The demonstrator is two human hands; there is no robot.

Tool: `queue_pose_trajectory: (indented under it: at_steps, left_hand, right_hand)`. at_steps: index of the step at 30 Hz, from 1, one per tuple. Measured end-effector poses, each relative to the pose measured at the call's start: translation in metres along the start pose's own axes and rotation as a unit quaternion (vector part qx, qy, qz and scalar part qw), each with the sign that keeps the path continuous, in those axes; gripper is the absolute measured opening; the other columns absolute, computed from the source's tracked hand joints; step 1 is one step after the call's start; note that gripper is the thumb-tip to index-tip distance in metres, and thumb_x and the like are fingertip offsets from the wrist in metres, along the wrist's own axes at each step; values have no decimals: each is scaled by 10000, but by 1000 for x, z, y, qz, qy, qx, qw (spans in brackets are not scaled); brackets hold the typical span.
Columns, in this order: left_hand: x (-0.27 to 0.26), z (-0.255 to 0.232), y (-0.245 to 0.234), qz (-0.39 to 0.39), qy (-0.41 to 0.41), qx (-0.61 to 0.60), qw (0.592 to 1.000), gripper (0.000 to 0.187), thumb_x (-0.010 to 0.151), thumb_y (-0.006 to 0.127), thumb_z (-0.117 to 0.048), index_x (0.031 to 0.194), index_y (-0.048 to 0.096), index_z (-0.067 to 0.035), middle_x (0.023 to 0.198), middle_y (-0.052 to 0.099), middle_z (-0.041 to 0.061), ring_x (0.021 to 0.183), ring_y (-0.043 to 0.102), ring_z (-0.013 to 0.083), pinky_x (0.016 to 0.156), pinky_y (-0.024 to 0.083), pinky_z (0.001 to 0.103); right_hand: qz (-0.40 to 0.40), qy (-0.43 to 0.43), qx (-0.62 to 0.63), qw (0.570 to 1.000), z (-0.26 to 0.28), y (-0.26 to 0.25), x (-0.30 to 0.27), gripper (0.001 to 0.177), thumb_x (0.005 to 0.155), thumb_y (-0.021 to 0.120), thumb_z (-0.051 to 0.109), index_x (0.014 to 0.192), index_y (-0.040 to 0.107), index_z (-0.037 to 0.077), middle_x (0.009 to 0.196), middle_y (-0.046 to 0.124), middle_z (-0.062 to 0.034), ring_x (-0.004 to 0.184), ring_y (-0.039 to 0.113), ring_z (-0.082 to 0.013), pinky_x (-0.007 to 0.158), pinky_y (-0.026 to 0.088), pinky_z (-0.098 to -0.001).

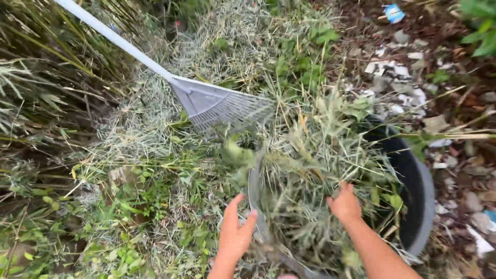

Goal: Raking dry grass and gathering it into a bucket.

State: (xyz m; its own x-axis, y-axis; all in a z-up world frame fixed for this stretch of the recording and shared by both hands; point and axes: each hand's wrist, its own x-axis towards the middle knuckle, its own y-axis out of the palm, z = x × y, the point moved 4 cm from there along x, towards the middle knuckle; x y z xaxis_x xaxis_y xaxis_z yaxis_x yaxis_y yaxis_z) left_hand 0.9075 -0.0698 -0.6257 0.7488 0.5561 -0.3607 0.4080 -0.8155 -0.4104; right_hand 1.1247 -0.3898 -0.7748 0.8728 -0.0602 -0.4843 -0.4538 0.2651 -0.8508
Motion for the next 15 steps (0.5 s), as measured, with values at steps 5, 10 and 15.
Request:
queue_pose_trajectory:
  at_steps: [5, 10, 15]
  left_hand:
    - [21, 35, 20, -17, 18, 73, 997, 658, 883, 720, -346, 1456, 505, -105, 1482, 522, 169, 1403, 473, 323, 1148, 348, 406]
    - [33, 20, 31, -10, -40, 22, 999, 772, 853, 744, -454, 1482, 445, -120, 1494, 510, 164, 1393, 495, 304, 1143, 382, 404]
    - [39, -48, -20, -92, -45, -42, 994, 900, 746, 823, -480, 1511, 430, -214, 1589, 303, 211, 1470, 364, 356, 1144, 346, 461]
  right_hand:
    - [-4, -18, -35, 999, -10, 40, 43, 916, 781, 789, 338, 1535, 316, 124, 1586, 336, -147, 1276, 561, -407, 970, 519, -534]
    - [-48, -6, -47, 998, 7, 13, 33, 815, 800, 777, 316, 1480, 364, 137, 1529, 305, -148, 1178, 553, -403, 871, 503, -559]
    - [-134, 78, -79, 985, 2, -35, 20, 926, 722, 867, 359, 1530, 447, 191, 1540, 385, -93, 1352, 497, -346, 1041, 458, -549]
